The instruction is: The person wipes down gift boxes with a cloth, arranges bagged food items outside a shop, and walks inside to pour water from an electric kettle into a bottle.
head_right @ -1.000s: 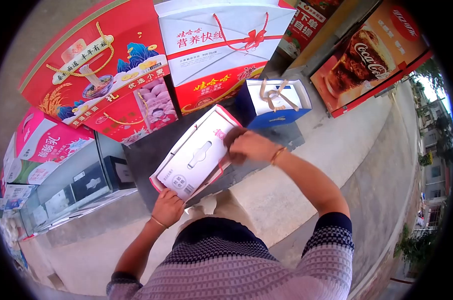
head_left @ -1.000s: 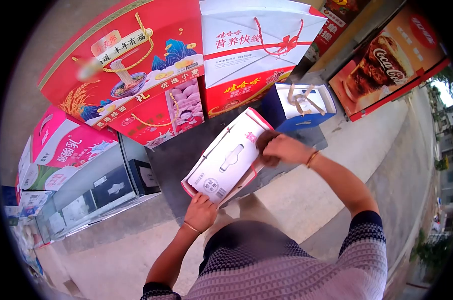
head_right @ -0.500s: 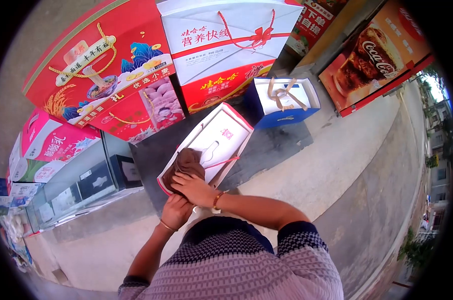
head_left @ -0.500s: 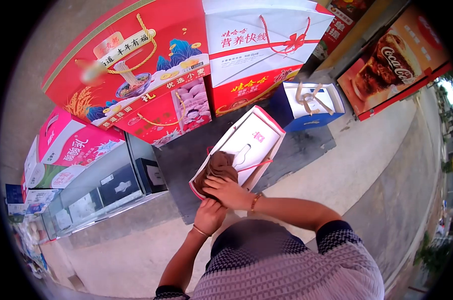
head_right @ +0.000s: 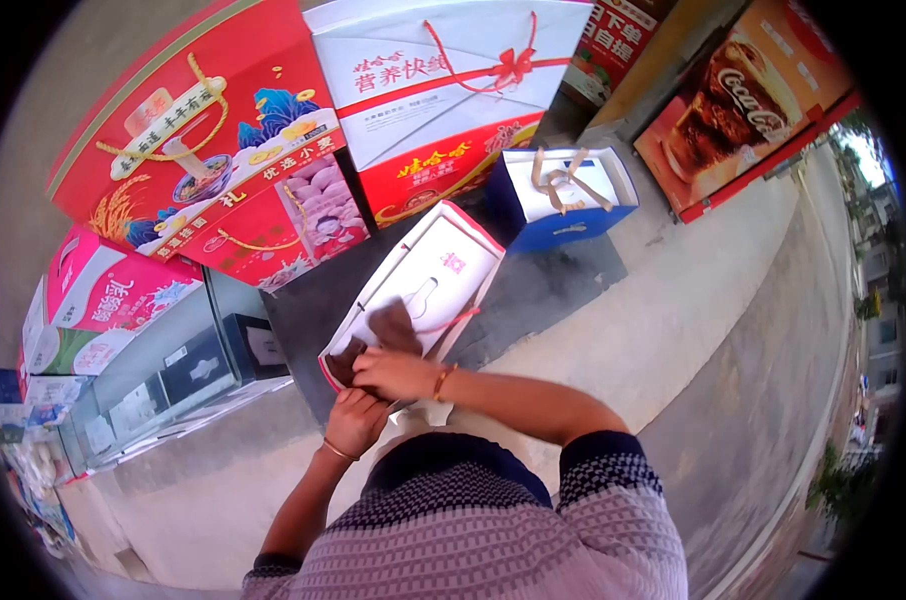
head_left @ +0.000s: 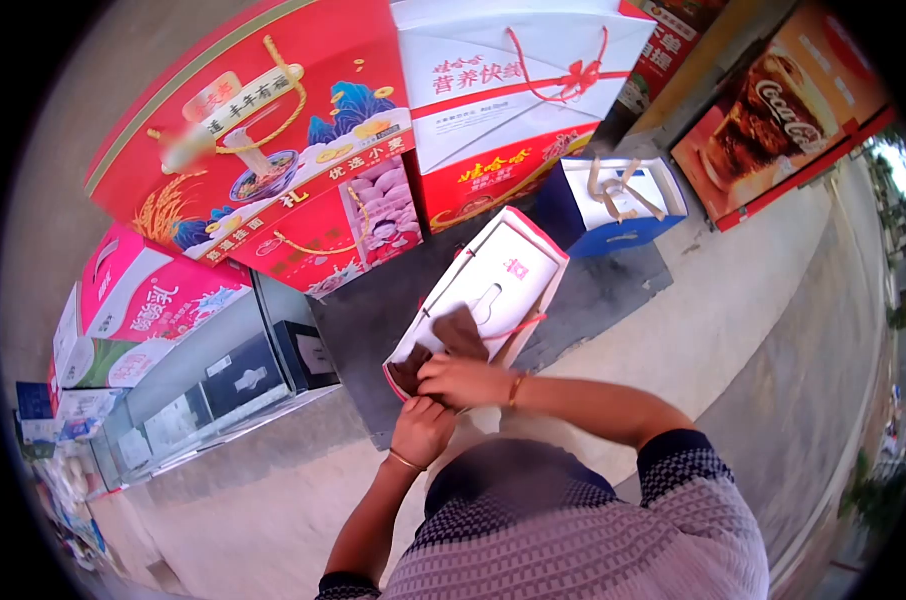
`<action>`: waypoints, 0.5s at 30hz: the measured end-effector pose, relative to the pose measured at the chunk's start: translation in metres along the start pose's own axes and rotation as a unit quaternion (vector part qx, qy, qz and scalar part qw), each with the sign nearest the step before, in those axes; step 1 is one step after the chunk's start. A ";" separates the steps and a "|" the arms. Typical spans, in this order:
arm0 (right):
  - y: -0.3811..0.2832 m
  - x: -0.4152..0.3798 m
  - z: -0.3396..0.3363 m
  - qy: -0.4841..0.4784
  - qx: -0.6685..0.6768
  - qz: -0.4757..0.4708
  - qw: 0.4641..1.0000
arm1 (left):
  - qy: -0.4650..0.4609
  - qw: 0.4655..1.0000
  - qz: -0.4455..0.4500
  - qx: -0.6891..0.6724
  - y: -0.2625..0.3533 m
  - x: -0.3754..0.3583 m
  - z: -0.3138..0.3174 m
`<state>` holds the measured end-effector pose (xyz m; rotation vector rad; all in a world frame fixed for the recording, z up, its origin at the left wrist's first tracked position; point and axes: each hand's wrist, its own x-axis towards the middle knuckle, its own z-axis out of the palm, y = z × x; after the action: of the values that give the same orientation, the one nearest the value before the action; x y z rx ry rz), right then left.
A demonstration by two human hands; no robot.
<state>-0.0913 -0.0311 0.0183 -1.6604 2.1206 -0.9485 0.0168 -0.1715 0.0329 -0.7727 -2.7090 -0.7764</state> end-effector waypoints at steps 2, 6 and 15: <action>0.032 -0.015 -0.031 0.077 -0.070 0.002 0.995 | -0.037 0.999 -0.030 0.023 0.003 0.003 -0.006; 0.079 -0.056 -0.095 0.199 -0.297 0.284 0.890 | -0.036 0.997 -0.052 0.040 0.005 0.012 -0.006; 0.011 -0.058 -0.095 0.395 0.441 0.241 0.769 | -0.215 0.969 -0.109 0.051 0.017 0.067 0.003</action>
<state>-0.1386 0.0551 0.0722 -0.2088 1.7651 -2.2105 -0.0302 -0.1297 0.0605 -0.6954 -3.2366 -0.5543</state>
